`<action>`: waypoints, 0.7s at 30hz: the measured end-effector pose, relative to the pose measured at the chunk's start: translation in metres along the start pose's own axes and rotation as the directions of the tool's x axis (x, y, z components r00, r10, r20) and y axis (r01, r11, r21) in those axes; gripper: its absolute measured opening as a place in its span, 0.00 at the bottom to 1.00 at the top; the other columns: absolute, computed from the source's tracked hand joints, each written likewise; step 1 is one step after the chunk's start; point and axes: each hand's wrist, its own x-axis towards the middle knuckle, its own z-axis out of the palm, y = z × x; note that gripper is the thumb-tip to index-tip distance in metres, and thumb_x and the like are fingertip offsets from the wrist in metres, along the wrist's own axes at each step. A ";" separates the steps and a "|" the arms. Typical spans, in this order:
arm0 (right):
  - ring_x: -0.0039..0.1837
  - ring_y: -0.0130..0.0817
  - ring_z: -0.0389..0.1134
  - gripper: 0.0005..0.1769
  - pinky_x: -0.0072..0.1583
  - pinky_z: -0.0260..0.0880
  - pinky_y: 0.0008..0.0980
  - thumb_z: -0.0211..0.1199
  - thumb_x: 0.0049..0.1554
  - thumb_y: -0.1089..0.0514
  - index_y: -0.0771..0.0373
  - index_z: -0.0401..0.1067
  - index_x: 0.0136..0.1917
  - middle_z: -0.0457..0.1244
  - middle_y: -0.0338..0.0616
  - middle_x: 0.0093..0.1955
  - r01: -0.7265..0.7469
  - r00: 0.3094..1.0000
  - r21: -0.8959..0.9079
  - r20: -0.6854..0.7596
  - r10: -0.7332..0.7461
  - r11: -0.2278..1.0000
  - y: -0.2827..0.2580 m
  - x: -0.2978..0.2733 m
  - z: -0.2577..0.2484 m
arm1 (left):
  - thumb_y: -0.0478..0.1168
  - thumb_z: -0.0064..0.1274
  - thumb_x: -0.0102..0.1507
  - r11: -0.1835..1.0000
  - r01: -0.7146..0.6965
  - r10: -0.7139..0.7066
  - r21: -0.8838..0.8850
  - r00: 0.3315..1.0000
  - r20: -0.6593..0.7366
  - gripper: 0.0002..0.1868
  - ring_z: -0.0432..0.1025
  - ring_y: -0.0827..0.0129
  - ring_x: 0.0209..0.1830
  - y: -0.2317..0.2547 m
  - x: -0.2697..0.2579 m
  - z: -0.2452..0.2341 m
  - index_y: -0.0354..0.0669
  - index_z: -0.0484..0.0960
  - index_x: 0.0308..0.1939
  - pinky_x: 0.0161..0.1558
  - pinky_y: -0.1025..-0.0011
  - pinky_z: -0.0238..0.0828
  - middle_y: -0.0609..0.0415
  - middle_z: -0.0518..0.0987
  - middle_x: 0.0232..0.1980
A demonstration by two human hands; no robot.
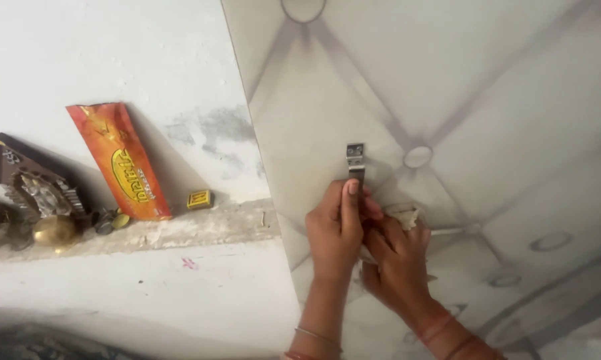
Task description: The person wipes a white door with a patterned surface using a cloth. They clean around the metal latch and handle, then continue wiping the door surface and edges.
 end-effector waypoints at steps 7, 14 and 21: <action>0.47 0.44 0.59 0.18 0.52 0.53 0.46 0.63 0.52 0.54 0.61 0.76 0.54 0.64 0.43 0.48 0.011 0.997 -0.024 -0.080 -0.012 1.000 -0.006 0.005 0.000 | 0.43 0.42 0.73 0.974 -0.122 0.154 0.193 0.974 -0.163 0.17 0.75 0.76 0.20 -0.004 -0.008 0.016 0.37 0.79 0.36 0.26 0.76 0.72 0.56 0.79 0.22; 0.49 0.44 0.63 0.15 0.52 0.57 0.42 0.62 0.52 0.60 0.66 0.75 0.53 0.64 0.46 0.49 0.009 0.984 0.089 -0.180 0.007 0.996 -0.003 0.007 0.004 | 0.44 0.41 0.73 0.941 -0.242 0.263 0.237 0.963 -0.059 0.16 0.77 0.76 0.21 -0.008 -0.004 0.005 0.38 0.80 0.38 0.26 0.77 0.75 0.57 0.81 0.24; 0.65 0.32 0.58 0.21 0.73 0.57 0.28 0.50 0.62 0.78 0.63 0.57 0.65 0.55 0.43 0.61 0.197 0.835 0.476 -0.540 0.108 0.857 0.014 0.019 0.015 | 0.40 0.43 0.74 0.890 -0.405 0.400 0.209 0.914 0.068 0.13 0.77 0.71 0.34 -0.021 -0.008 -0.011 0.37 0.81 0.53 0.37 0.74 0.75 0.51 0.85 0.38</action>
